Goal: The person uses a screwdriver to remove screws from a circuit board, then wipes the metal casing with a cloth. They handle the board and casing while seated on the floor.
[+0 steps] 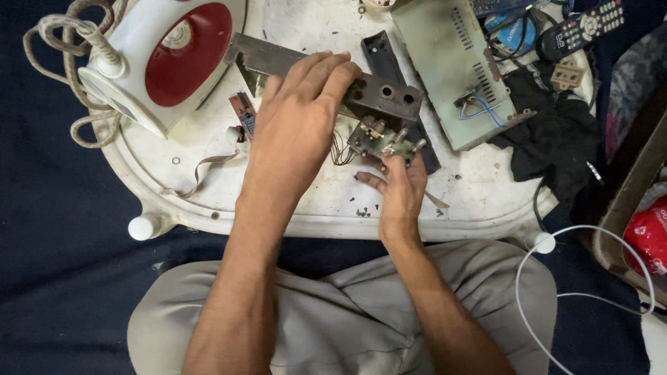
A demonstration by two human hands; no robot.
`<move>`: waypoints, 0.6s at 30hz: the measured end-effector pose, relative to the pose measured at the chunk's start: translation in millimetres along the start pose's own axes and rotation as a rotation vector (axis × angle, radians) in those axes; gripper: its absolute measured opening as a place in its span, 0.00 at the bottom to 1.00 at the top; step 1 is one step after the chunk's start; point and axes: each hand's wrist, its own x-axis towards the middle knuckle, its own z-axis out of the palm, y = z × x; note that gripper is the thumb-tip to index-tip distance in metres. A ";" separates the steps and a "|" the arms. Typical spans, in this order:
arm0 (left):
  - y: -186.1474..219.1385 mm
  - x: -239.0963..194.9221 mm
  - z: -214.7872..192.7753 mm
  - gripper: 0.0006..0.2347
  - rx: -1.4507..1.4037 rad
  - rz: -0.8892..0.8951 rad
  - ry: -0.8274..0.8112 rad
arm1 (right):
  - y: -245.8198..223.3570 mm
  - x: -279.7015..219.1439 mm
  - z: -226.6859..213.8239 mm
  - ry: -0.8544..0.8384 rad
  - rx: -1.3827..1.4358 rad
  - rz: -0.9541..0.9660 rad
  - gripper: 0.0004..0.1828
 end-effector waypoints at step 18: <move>-17.0 2.5 -10.6 0.19 0.118 -0.044 0.286 | -11.0 11.7 -11.3 -0.160 -0.278 0.408 0.15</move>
